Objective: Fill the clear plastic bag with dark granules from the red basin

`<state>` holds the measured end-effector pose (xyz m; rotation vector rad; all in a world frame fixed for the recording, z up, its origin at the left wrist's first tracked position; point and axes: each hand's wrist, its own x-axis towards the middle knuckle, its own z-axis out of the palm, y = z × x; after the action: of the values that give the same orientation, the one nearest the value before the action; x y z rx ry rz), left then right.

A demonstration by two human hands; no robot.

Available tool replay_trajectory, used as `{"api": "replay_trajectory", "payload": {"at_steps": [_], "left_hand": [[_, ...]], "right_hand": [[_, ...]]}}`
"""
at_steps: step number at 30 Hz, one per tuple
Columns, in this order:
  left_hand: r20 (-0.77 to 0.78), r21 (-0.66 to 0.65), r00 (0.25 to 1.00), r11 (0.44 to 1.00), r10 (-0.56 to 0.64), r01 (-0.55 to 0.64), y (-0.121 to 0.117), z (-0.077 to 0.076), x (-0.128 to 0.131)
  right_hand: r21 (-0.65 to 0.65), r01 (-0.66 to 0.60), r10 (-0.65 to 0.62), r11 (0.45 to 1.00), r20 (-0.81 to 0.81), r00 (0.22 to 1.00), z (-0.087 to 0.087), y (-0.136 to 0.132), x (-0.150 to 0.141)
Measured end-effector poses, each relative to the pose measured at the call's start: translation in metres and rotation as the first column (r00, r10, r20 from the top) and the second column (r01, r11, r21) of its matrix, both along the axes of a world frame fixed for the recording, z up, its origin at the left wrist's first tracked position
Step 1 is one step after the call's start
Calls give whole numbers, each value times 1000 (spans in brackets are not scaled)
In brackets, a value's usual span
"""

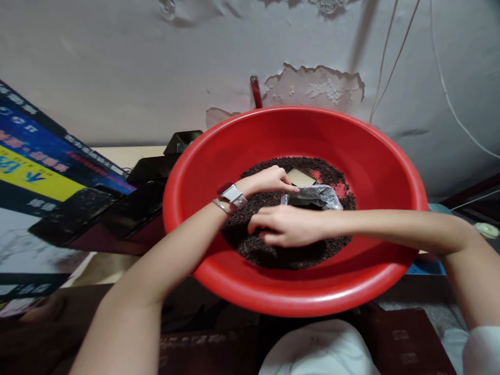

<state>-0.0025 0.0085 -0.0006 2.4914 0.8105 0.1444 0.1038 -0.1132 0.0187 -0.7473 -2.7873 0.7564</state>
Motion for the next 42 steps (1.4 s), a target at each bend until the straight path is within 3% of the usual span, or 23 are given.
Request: {"api": "replay_trajectory", "payload": {"at_steps": [4,6,8,14,19,28,33,37,42], "left_hand": [[-70,24,997,999,27,-25,-2,1,1],[-85,39,996,999,37,-33,-2,1,2],[-87,51,995,998,41,-37,-2,0,2],[-93,78,995,997,33,-26,-3,2,3],[-47,83,998,996,30,-26,-2,1,4],[-71,135,997,991,17,-7,-1,-1,5],[-55,131,998,991,-26,33,0,-3,5],[-54,133,998,991,9,-2,0,-3,5],[-58,138,998,990,22,-14,-2,-2,4]], "right_hand": [[-128,135,-104,983,225,969,-56,-24,-42],[-144,296,-249,944,274,929,-80,-21,-57],[-119,371,-332,921,259,907,-97,-11,-68],[-75,392,-386,917,83,919,-121,22,-97],[-6,396,-395,918,57,917,-135,28,-95],[53,363,-366,930,66,928,-127,17,-79],[59,363,-366,930,229,902,-109,11,-74],[38,340,-335,940,303,892,-92,3,-60],[14,185,-179,983,338,924,-72,-19,-31]]}}
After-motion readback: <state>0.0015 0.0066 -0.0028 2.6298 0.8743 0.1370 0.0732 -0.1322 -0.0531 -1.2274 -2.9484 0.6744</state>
